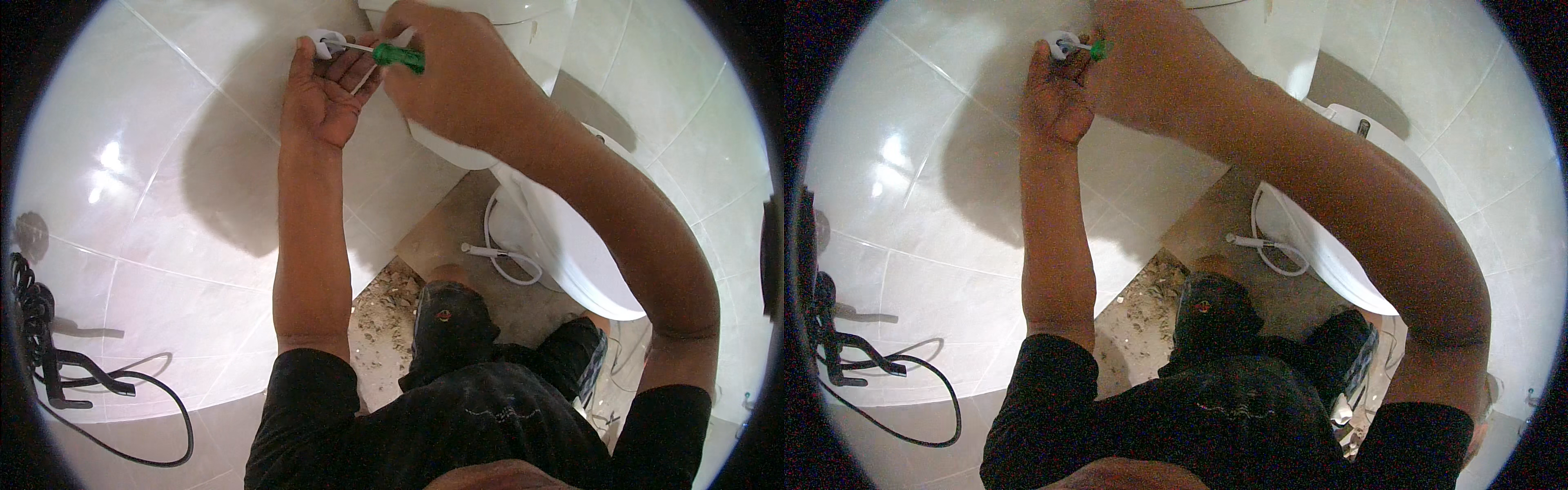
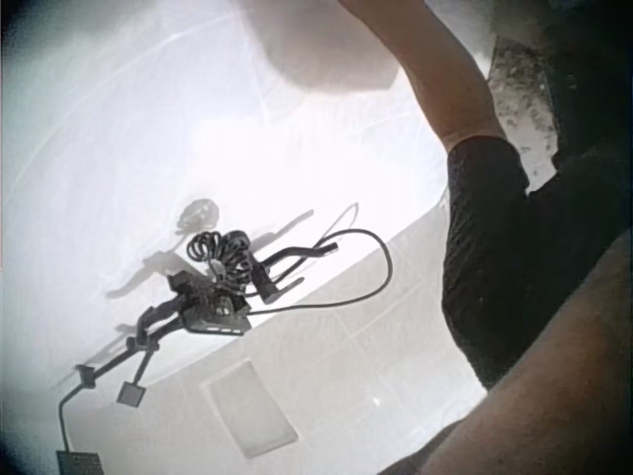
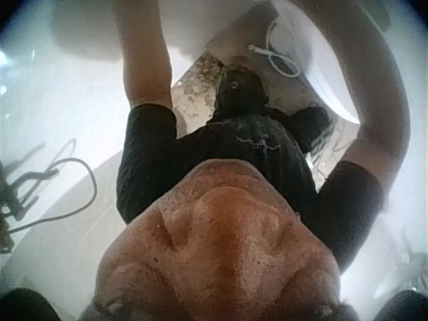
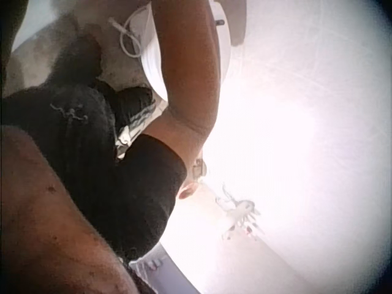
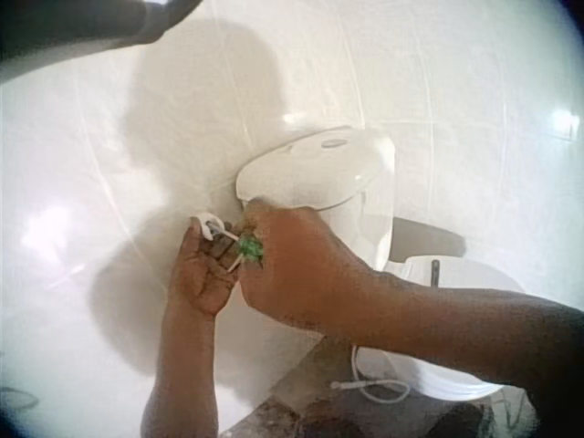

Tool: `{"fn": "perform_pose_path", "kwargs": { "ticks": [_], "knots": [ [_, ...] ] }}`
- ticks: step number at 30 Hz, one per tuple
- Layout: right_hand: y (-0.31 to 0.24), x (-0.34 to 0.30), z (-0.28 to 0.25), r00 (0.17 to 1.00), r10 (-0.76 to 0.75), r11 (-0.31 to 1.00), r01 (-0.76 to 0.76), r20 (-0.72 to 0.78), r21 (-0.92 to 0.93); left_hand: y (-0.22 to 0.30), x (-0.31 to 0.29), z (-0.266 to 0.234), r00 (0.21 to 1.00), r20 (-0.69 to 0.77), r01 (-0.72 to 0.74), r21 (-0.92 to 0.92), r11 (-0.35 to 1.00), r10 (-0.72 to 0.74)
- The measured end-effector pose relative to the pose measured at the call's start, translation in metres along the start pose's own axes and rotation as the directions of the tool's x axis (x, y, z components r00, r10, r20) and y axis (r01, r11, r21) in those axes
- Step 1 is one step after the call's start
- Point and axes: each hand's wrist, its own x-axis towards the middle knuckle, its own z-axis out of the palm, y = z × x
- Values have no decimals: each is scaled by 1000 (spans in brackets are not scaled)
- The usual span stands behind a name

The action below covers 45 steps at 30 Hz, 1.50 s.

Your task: The person installs a bidet attachment to a toilet. They use a screwdriver to secure components to the wall and handle a spray hose and various small parts by hand.

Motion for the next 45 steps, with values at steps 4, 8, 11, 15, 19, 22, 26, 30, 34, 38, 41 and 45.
{"fn": "perform_pose_path", "kwargs": {
  "ticks": [4,8,11,15,19,22,26,30,34,38,41,45],
  "knots": [
    [-4,-8,14,957,-244,919,279,155,-280,5,1,-16,999,35,-3,-17,1000,4],
    [-7,-1,11,995,-101,994,101,-5,-50,1,-1,-11,1000,18,-22,5,1000,22],
    [-16,13,-8,960,268,939,-279,83,201,-6,6,-11,999,16,-29,26,999,28],
    [-39,26,-50,708,546,691,-683,448,237,-2,-5,-1,996,-89,22,53,998,-17],
    [-12,-29,-42,980,130,978,-152,153,141,20,-40,10,960,-279,72,375,924,38],
    [0,-68,-34,984,167,965,-176,60,196,23,-53,-3,849,-119,-93,926,367,516],
    [11,-72,-4,995,99,957,-89,-25,278,26,-55,2,765,132,-260,959,114,630],
    [13,-58,19,995,25,966,0,-93,259,31,-51,11,905,-118,-111,862,494,409],
    [15,-50,36,998,0,991,9,-66,136,16,-43,17,912,-201,-74,776,626,357],
    [5,-40,35,999,-43,999,44,-31,13,22,-38,3,924,-192,-129,659,741,332],
    [-10,-28,24,994,-111,976,113,21,-185,22,-36,2,929,-192,-139,612,779,316],
    [-26,-15,18,968,-206,890,245,141,-385,21,-38,9,907,-258,-102,631,769,332]
  ]
}}
